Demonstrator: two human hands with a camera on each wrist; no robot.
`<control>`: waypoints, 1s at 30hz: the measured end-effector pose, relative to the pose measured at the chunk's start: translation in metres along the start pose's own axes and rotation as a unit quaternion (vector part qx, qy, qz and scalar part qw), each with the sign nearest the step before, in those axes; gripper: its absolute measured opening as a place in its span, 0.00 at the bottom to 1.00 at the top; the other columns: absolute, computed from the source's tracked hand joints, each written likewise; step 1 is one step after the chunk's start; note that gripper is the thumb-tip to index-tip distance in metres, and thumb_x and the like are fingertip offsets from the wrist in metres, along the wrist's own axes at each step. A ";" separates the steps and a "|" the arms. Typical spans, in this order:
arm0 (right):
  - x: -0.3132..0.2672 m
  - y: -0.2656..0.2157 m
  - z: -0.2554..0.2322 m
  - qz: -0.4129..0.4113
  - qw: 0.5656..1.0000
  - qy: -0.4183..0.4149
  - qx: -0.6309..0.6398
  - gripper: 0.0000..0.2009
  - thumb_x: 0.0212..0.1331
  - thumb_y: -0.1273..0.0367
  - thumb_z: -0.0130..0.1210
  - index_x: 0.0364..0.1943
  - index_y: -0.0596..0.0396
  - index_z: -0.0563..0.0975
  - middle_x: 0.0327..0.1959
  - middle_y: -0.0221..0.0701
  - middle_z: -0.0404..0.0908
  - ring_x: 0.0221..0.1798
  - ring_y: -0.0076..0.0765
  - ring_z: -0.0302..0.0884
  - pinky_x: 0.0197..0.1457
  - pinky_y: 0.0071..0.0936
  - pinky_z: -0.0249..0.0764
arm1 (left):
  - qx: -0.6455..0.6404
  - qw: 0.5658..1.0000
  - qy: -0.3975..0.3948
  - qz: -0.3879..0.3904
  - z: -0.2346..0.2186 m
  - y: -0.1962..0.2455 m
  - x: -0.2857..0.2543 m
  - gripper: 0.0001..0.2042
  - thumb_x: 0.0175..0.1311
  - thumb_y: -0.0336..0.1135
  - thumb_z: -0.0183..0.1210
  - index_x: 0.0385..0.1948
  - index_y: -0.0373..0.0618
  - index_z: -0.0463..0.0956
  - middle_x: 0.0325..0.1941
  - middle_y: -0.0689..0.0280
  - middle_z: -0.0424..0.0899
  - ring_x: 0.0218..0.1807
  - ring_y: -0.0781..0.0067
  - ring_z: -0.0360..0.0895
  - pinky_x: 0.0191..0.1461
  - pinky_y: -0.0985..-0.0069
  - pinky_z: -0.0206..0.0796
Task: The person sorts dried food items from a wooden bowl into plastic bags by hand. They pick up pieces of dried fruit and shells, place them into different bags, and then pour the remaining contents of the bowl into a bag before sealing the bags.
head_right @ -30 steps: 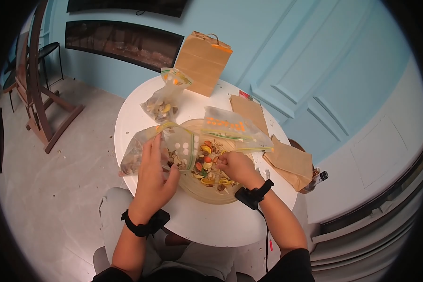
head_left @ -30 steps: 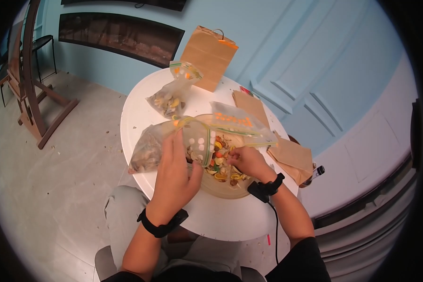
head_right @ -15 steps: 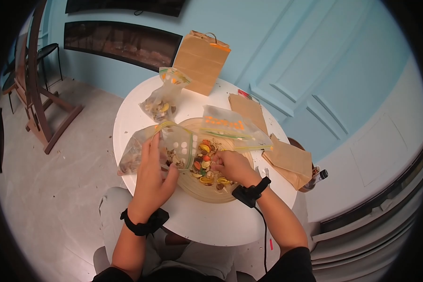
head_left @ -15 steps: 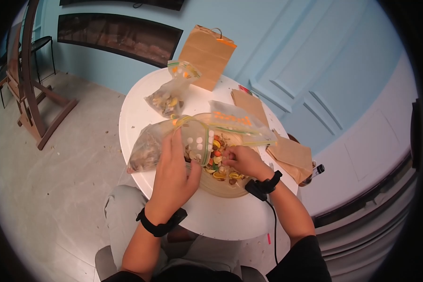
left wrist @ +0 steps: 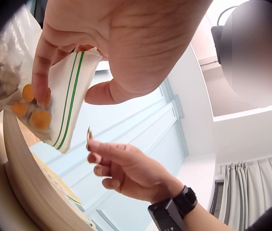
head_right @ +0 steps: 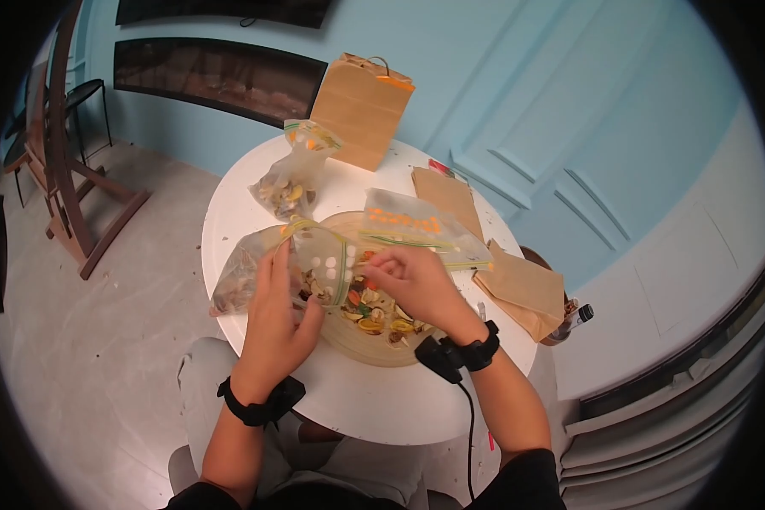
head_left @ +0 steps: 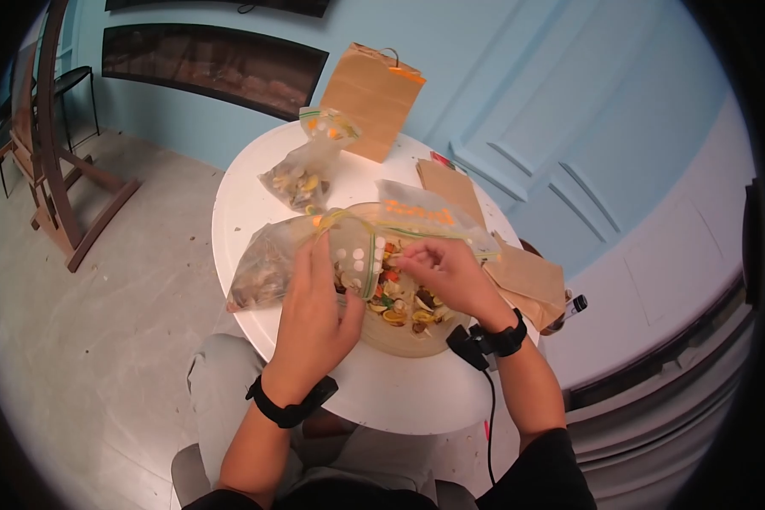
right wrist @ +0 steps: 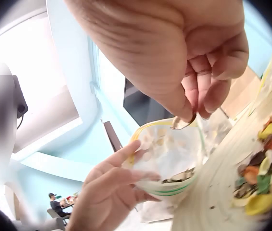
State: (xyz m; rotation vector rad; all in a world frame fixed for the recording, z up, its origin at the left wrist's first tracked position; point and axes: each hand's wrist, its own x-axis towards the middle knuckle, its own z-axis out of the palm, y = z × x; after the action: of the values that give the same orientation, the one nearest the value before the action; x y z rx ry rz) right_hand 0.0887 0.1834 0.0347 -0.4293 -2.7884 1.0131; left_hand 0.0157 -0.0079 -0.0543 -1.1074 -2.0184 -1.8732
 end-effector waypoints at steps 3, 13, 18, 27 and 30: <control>0.008 0.007 0.015 -0.048 0.999 -0.007 0.001 0.12 0.63 0.65 0.64 0.41 0.61 0.84 0.30 0.37 0.88 0.32 0.36 0.86 0.39 0.31 0.78 | 0.001 1.000 0.001 0.003 -0.001 -0.001 0.000 0.33 0.59 0.23 0.57 0.68 0.27 0.56 0.64 0.38 0.65 0.62 0.33 0.70 0.65 0.56 0.67; 0.048 0.074 0.006 -0.005 0.911 -0.038 -0.410 0.13 0.62 0.67 0.60 0.49 0.55 0.82 0.44 0.42 0.85 0.50 0.54 0.83 0.51 0.49 0.78 | 0.069 0.996 0.023 0.057 -0.003 -0.013 0.000 0.35 0.59 0.22 0.55 0.71 0.28 0.54 0.66 0.45 0.64 0.57 0.47 0.76 0.50 0.68 0.78; 0.053 0.083 0.011 0.004 0.918 -0.084 -0.387 0.15 0.61 0.66 0.62 0.50 0.56 0.80 0.49 0.44 0.83 0.55 0.53 0.81 0.55 0.47 0.77 | 0.016 1.000 0.002 -0.003 -0.007 -0.006 -0.001 0.35 0.59 0.23 0.56 0.70 0.27 0.54 0.66 0.43 0.65 0.59 0.43 0.74 0.57 0.64 0.73; 0.047 0.089 0.007 0.019 0.935 -0.056 -0.350 0.11 0.59 0.66 0.58 0.41 0.56 0.84 0.40 0.41 0.87 0.46 0.51 0.84 0.51 0.44 0.79 | 0.005 1.000 0.012 0.011 -0.008 -0.005 0.000 0.33 0.60 0.24 0.56 0.68 0.25 0.55 0.65 0.37 0.65 0.62 0.32 0.70 0.66 0.55 0.66; 0.042 0.091 0.003 0.026 0.946 -0.071 -0.314 0.10 0.57 0.68 0.58 0.39 0.57 0.84 0.36 0.41 0.88 0.41 0.49 0.86 0.47 0.41 0.80 | 0.008 1.000 0.003 -0.001 -0.007 -0.005 -0.001 0.34 0.60 0.23 0.56 0.69 0.26 0.55 0.65 0.40 0.65 0.59 0.39 0.72 0.60 0.60 0.70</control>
State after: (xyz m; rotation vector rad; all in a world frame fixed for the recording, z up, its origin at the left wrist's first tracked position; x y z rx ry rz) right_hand 0.0674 0.2612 -0.0244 -0.5126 -3.2016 0.1289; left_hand 0.0109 -0.0145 -0.0579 -1.0957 -2.0282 -1.8567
